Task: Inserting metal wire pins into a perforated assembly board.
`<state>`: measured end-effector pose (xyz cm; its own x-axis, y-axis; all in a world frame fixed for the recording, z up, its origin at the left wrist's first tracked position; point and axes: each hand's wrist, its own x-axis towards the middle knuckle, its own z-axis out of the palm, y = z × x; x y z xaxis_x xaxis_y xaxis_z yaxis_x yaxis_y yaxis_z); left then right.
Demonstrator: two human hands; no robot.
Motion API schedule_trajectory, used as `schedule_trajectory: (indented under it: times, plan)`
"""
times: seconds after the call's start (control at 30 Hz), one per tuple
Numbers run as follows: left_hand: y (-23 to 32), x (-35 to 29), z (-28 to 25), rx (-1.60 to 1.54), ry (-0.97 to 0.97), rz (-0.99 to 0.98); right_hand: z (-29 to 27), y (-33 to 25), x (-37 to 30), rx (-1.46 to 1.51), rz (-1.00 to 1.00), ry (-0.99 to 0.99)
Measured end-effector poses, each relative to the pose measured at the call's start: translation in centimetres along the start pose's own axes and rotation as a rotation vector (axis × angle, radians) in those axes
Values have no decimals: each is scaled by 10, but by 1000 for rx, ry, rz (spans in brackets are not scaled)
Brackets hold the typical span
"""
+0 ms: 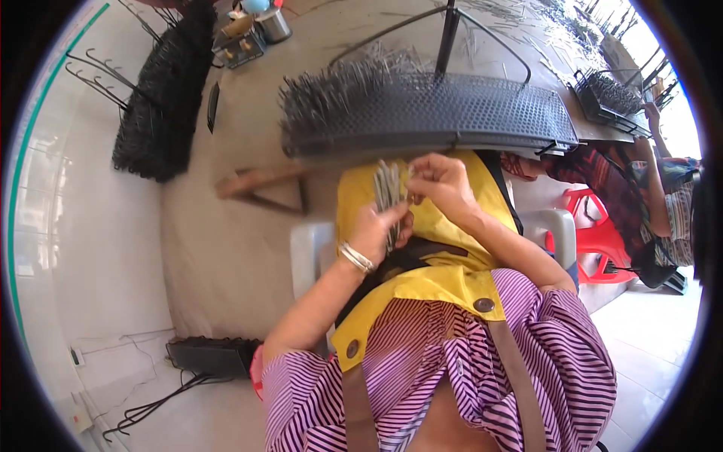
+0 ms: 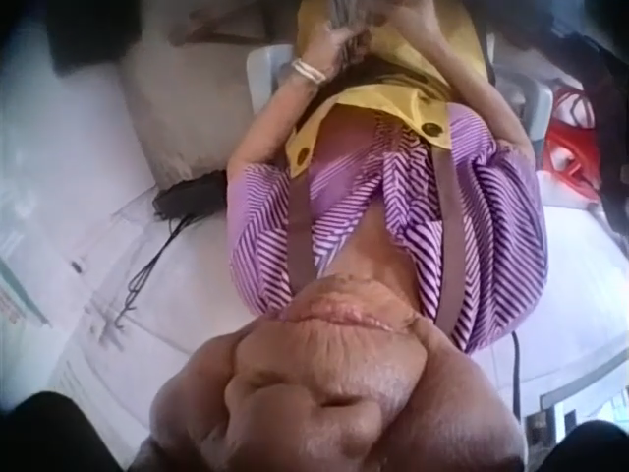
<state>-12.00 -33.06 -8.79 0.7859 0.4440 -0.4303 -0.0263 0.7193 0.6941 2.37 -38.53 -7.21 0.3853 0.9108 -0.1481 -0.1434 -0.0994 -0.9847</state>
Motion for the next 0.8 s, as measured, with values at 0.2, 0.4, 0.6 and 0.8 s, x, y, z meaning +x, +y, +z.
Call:
schedule_trajectory:
  times: [0.2, 0.4, 0.6, 0.8]
  plan:
    - [6, 3, -4, -45, 22, 46, 2, -3, 4, 20, -58, 84]
    - [5, 3, -3, -66, 26, 94, -3, -6, 7, -26, -106, 113]
    - [3, 15, -29, -353, 197, 84, -14, -32, 23, 26, -234, 190]
    - [0, 22, -38, -355, 216, 132, -6, -51, 54, -112, -367, 256]
